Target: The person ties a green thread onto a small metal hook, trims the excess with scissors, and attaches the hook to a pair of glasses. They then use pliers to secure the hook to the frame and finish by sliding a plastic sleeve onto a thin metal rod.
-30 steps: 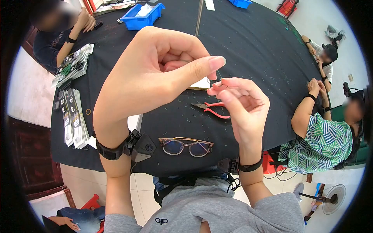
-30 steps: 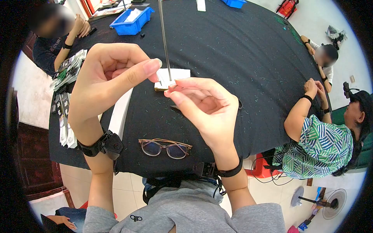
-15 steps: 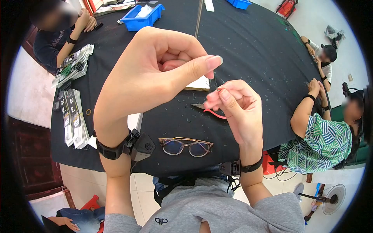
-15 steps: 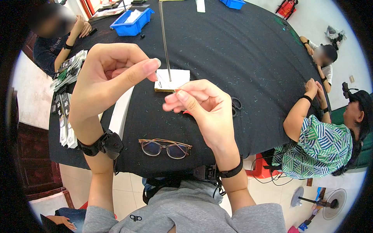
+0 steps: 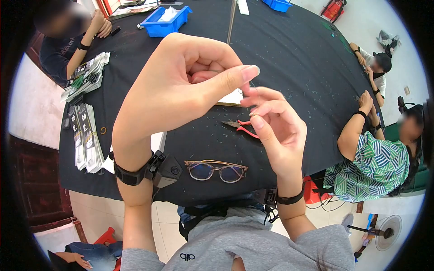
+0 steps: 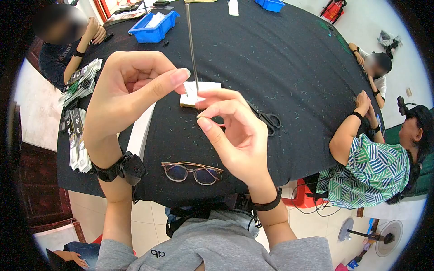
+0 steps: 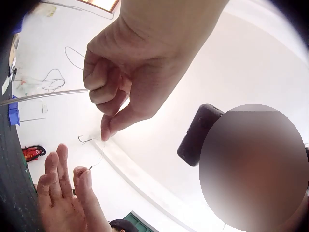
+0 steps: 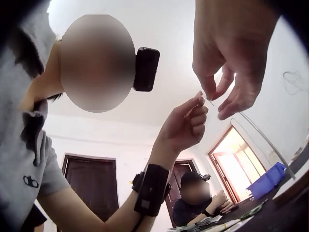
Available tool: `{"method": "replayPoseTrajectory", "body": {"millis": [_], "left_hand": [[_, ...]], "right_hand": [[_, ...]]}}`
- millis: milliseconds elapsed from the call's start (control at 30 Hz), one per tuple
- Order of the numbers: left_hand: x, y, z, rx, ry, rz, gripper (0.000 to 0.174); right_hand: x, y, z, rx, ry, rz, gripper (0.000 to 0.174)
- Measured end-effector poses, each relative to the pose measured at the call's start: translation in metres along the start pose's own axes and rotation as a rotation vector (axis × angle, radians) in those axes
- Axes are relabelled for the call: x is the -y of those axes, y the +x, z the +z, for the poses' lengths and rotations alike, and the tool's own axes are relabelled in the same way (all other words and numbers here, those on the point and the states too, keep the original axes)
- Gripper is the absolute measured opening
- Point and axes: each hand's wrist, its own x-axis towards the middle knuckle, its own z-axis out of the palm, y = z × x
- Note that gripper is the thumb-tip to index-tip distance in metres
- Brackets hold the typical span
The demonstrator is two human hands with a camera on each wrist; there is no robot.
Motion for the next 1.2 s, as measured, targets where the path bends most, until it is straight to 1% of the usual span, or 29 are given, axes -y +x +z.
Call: {"method": "replayPoseTrajectory", "body": {"millis": [33,200,267,367,433,567,667,767,800,833,867,900,933,967,1000,1033,1067,1100,1133,1167,1200], "left_hand": [[-0.001,0.000,0.000,-0.006,0.003,-0.003,0.018],[-0.003,-0.002,0.001,0.006,-0.018,-0.025,0.018],[-0.001,-0.002,0.002,0.005,-0.029,-0.022,0.018],[0.000,-0.002,0.003,-0.008,-0.038,0.013,0.017],[-0.004,-0.002,0.001,0.014,-0.026,-0.031,0.017],[-0.003,-0.002,0.002,0.011,-0.029,-0.030,0.017],[-0.004,-0.002,0.001,0.024,-0.049,-0.047,0.017],[-0.005,-0.002,-0.003,0.027,-0.019,-0.068,0.018],[-0.005,-0.004,-0.006,0.033,0.046,-0.073,0.019],[-0.004,-0.005,-0.010,0.039,0.111,-0.078,0.021],[-0.002,-0.007,-0.015,0.040,0.110,-0.077,0.021],[0.001,-0.008,-0.020,0.053,0.182,-0.160,0.022],[0.003,-0.010,-0.026,0.065,0.255,-0.244,0.024],[0.012,-0.014,-0.031,0.065,0.255,-0.243,0.024],[0.025,-0.018,-0.034,0.001,0.527,-0.091,0.024],[0.033,-0.020,-0.035,-0.065,0.795,0.067,0.025],[0.025,-0.017,-0.030,-0.061,0.760,0.012,0.023],[0.022,-0.013,-0.022,-0.061,0.759,0.010,0.023],[0.018,-0.009,-0.012,-0.015,0.509,0.108,0.022],[0.016,-0.005,-0.004,0.028,0.259,0.204,0.022],[0.010,-0.006,0.002,0.165,0.194,0.171,0.021]], "right_hand": [[0.000,0.001,0.002,-0.042,-0.126,-0.111,0.013],[-0.004,-0.002,0.009,-0.080,-0.164,-0.164,0.015],[-0.005,-0.001,0.012,-0.086,-0.186,-0.227,0.017],[-0.003,0.001,0.020,-0.135,-0.198,-0.233,0.018],[-0.003,0.002,0.020,-0.128,-0.216,-0.248,0.017],[-0.005,0.006,0.020,-0.132,-0.212,-0.276,0.017],[-0.003,0.006,0.019,-0.140,-0.230,-0.244,0.016],[-0.003,0.007,0.012,-0.184,-0.282,-0.284,0.018],[-0.001,0.007,0.009,-0.184,-0.282,-0.284,0.018],[0.004,0.008,0.004,-0.140,-0.364,-0.296,0.017],[0.009,0.008,-0.002,-0.096,-0.446,-0.308,0.017],[0.014,0.009,-0.008,-0.097,-0.447,-0.307,0.017],[0.019,0.010,-0.015,-0.031,-0.578,-0.320,0.017],[0.024,0.011,-0.020,0.037,-0.707,-0.331,0.017],[0.031,0.013,-0.022,0.090,-0.814,-0.351,0.016],[0.036,0.015,-0.025,0.091,-0.814,-0.351,0.016],[0.039,0.017,-0.028,0.176,-0.906,-0.410,0.017],[0.042,0.018,-0.029,0.263,-0.996,-0.467,0.018],[0.045,0.018,-0.030,0.303,-1.008,-0.477,0.020],[0.048,0.020,-0.030,0.305,-1.008,-0.476,0.020],[0.051,0.022,-0.031,0.368,-1.027,-0.513,0.021]]}}
